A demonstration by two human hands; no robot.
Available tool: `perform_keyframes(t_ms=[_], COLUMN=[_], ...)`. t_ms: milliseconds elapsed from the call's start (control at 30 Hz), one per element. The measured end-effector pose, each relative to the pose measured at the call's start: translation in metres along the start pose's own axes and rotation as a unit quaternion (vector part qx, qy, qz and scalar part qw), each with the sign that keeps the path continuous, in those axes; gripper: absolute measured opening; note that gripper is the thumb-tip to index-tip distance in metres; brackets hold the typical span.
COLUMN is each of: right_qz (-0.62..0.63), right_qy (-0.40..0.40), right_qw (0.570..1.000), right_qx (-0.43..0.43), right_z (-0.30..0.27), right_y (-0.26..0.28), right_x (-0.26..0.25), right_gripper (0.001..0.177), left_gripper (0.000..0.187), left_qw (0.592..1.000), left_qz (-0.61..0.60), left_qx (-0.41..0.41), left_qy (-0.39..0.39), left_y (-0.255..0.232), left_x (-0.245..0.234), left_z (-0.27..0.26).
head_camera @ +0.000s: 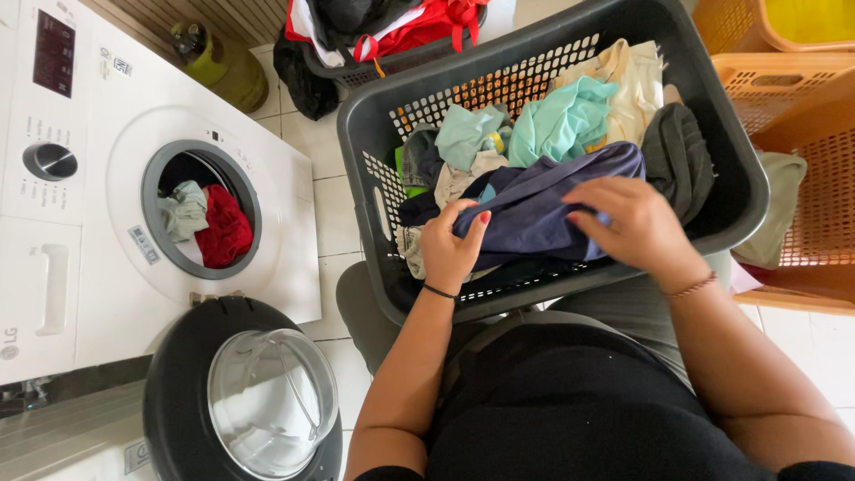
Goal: The person sorts various laundry items in a basket, picking up a light green shirt and a blue garment, unfolding them by hand to check them before placing them back into the basket.
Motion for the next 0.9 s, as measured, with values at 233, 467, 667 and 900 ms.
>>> perform_keyframes(t_ms=[233, 467, 667, 900], right_qz=[-0.088, -0.053, -0.066, -0.097], right_qy=[0.016, 0.056, 0.205, 0.291], right_qw=[0.995, 0.993, 0.976, 0.942], right_qx=[-0.049, -0.091, 0.023, 0.135], right_z=[0.005, -0.01, -0.025, -0.04], right_y=[0.013, 0.032, 0.022, 0.003], right_x=[0.046, 0.065, 0.074, 0.072], right_gripper=[0.018, 0.011, 0.007, 0.011], left_gripper=[0.028, 0.036, 0.006, 0.005], left_qw=[0.973, 0.953, 0.983, 0.987], left_qz=[0.072, 0.133, 0.083, 0.03], left_qx=[0.197, 0.26, 0.163, 0.159], left_qy=[-0.096, -0.083, -0.032, -0.018], left_y=[-0.05, -0.069, -0.036, -0.037], left_x=[-0.022, -0.007, 0.008, 0.013], left_z=[-0.005, -0.016, -0.008, -0.012])
Point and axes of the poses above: each hand's wrist, its own z-axis towards the middle knuckle, its own x-axis out of the palm, y = z × x, the point moved 8 cm from there along z, towards the middle knuckle, and after that the axes turned 5 degrees about z, right-handed, at the moved point
